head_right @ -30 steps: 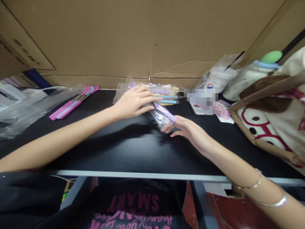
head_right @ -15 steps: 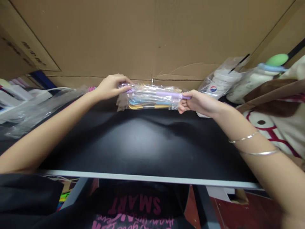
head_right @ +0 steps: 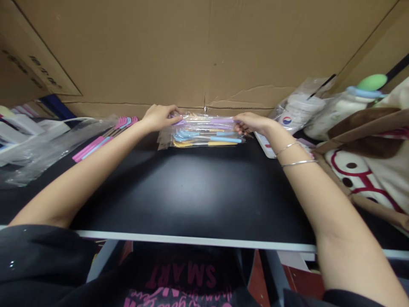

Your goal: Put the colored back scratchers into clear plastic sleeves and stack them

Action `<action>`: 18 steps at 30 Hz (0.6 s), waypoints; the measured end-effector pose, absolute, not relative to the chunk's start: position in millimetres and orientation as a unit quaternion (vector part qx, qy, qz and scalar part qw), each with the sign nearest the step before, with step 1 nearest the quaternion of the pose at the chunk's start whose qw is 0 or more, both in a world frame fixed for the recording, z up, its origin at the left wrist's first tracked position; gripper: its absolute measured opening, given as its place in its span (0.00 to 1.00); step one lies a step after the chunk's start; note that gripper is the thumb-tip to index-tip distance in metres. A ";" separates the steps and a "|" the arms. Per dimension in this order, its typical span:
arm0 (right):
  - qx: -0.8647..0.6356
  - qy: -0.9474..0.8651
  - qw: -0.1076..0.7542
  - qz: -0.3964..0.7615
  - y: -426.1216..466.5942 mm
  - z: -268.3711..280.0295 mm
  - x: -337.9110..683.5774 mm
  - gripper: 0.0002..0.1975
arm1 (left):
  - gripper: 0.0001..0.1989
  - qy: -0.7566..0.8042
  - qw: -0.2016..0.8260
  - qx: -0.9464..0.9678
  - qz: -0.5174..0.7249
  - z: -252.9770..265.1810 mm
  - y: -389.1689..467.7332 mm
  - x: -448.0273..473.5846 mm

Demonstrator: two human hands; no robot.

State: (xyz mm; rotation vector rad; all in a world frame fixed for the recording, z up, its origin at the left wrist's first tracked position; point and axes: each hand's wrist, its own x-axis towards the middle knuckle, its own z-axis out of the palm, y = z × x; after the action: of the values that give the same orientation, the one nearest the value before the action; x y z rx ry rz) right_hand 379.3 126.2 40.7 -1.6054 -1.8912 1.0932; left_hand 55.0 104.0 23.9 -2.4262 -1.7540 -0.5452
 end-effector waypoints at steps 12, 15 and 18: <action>-0.609 -0.724 0.287 0.148 143.9 8.6 385.8 0.08 | 0.17 -0.561 0.147 -0.793 -0.188 11.2 108.6 64.8; -0.621 -0.727 0.286 0.065 143.0 2.5 387.6 0.10 | 0.19 -0.552 0.148 -0.795 -0.204 7.3 106.7 63.3; -0.628 -0.722 0.289 0.004 137.3 0.8 387.1 0.13 | 0.18 -0.533 0.164 -0.794 -0.243 5.9 104.1 55.3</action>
State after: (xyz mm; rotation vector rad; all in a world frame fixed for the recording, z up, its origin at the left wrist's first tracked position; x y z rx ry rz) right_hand 387.1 137.3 0.8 -1.6778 -1.9283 0.0106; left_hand 55.3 104.1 5.9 -2.2630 -1.5196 -0.6941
